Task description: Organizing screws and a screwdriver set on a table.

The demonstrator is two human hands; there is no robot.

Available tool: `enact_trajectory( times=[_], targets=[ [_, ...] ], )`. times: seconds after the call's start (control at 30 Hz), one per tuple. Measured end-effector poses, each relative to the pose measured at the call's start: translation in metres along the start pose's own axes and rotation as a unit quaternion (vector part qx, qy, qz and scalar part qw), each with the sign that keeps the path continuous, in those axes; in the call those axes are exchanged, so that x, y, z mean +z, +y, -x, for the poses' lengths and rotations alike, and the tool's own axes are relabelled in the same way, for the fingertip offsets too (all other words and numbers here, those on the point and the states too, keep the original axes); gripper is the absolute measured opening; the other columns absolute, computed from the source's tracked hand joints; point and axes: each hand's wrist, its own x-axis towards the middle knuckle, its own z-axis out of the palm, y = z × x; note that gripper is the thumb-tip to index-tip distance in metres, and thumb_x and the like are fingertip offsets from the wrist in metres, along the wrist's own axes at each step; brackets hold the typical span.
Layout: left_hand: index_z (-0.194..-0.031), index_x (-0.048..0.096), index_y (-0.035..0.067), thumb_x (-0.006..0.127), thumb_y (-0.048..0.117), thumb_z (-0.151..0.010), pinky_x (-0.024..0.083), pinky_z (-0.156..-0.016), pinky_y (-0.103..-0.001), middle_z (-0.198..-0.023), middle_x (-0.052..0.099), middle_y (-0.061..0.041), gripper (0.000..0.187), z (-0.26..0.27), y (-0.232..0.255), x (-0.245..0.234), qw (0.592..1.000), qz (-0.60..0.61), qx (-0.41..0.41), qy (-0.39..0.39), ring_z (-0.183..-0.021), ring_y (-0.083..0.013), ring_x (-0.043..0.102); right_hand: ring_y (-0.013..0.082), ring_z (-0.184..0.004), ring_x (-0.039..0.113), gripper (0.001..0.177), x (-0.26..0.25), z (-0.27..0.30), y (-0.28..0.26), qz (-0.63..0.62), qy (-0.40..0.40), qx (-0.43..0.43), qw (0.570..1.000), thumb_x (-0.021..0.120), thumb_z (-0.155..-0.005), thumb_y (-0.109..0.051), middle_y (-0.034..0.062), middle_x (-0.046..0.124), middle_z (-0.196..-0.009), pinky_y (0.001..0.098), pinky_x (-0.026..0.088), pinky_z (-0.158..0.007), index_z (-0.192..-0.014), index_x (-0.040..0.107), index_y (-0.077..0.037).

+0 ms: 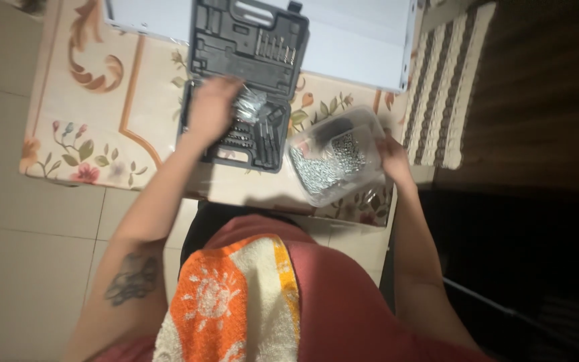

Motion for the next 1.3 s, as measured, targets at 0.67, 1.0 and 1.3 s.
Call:
enact_trajectory(
  times=[0.67, 1.0, 1.3],
  targets=[
    [-0.131, 0.058, -0.001, 0.064, 0.015, -0.096, 0.054, -0.096, -0.039, -0.116, 0.071, -0.021, 0.039, -0.054, -0.169, 0.024, 0.941, 0.221, -0.252, 0.043, -0.107, -0.0316, 0.069, 0.0383, -0.118, 0.065, 0.038, 0.135, 0.054, 0.066, -0.021, 0.342, 0.106, 0.933, 0.062, -0.103, -0.015, 0.0247, 0.069, -0.125, 0.0443, 0.048, -0.107, -0.137, 0.060, 0.002],
    [-0.144, 0.051, 0.001, 0.065, 0.033, -0.100, 0.050, -0.103, -0.035, -0.135, 0.066, -0.012, 0.056, -0.095, -0.189, 0.061, 0.803, 0.465, -0.366, -0.070, -0.123, -0.0230, 0.063, 0.0246, -0.086, 0.066, 0.035, 0.060, 0.024, -0.036, -0.226, 0.095, 0.072, 0.967, 0.056, -0.104, -0.012, 0.0082, 0.068, -0.101, 0.0421, 0.052, -0.075, -0.136, 0.059, 0.000],
    [-0.149, 0.045, 0.004, 0.060, 0.039, -0.101, 0.049, -0.107, -0.039, -0.141, 0.062, -0.018, 0.062, -0.081, -0.158, 0.058, 0.789, 0.476, -0.390, -0.001, -0.131, -0.0314, 0.060, 0.0293, -0.115, 0.062, 0.047, 0.169, 0.050, -0.110, -0.123, 0.315, -0.180, 0.924, 0.061, -0.096, -0.010, 0.0189, 0.062, -0.127, 0.0395, 0.053, -0.098, -0.141, 0.053, 0.001]
  ],
)
